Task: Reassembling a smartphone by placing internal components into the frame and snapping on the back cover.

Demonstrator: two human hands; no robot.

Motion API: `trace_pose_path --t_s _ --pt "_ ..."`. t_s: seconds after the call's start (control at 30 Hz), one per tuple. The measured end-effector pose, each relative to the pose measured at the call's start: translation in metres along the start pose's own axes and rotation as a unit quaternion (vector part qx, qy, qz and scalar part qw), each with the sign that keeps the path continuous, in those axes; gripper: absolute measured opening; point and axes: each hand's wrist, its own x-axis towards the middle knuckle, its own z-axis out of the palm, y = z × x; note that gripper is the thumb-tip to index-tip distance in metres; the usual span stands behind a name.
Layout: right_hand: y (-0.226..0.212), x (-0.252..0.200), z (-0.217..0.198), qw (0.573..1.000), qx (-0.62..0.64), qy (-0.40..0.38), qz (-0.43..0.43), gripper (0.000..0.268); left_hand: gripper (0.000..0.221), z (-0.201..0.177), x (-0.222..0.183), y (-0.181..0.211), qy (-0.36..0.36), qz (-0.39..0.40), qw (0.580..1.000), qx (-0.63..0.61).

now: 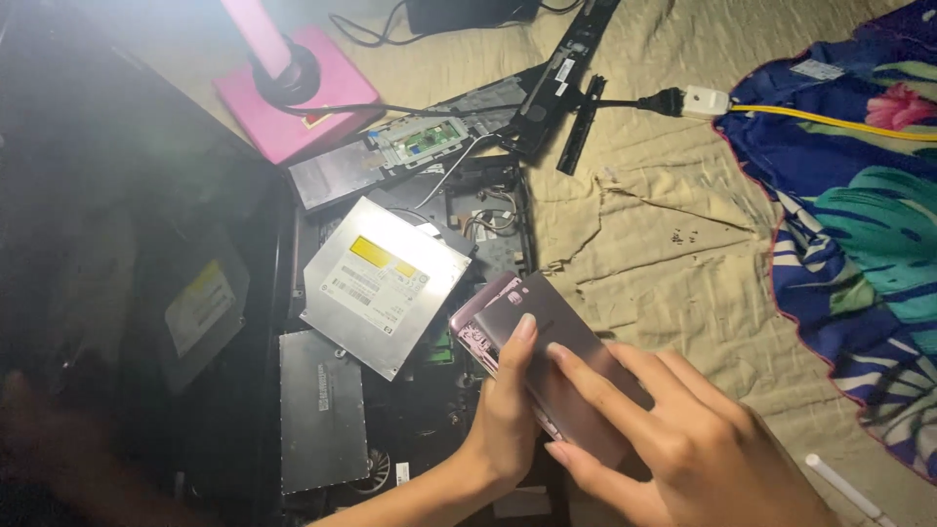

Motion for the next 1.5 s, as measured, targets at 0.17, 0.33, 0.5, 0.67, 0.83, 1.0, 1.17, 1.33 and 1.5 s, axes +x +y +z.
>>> trace_pose_path --t_s 0.17,0.33,0.5,0.67,0.83,1.0,1.17,1.33,1.5 --pt "-0.003 0.002 -0.002 1.000 0.013 -0.010 -0.001 0.061 0.048 0.011 -0.006 0.013 0.092 -0.020 0.995 0.042" --pt "-0.004 0.003 0.003 1.000 0.007 0.011 0.005 0.055 0.031 0.004 -0.001 0.001 0.097 0.074 0.991 0.049" --pt "0.002 0.010 0.002 0.991 0.132 -0.023 0.013 0.057 0.029 -0.001 0.000 0.001 0.090 0.076 0.992 0.052" --pt "0.005 0.006 0.001 0.995 0.094 -0.008 -0.030 0.062 0.072 0.002 0.002 0.002 0.048 0.133 0.989 0.042" --pt "0.014 -0.004 -0.001 0.994 0.089 -0.058 -0.002 0.060 0.074 0.002 -0.001 0.004 -0.005 0.165 0.986 0.033" --pt "0.018 -0.005 -0.003 0.995 0.069 -0.068 -0.002 0.074 0.067 0.006 0.000 0.003 -0.020 0.182 0.983 -0.028" --pt "0.016 -0.006 -0.009 0.993 0.050 -0.104 0.034 0.083 0.069 0.007 -0.001 0.004 -0.005 0.180 0.984 -0.019" --pt "0.010 -0.011 -0.006 0.995 -0.052 -0.084 0.033 0.079 0.065 0.010 -0.002 0.008 0.023 0.146 0.989 -0.020" --pt "0.021 -0.014 -0.012 0.990 -0.001 -0.126 0.061 0.094 0.056 0.005 -0.002 0.003 0.006 0.148 0.989 -0.018"
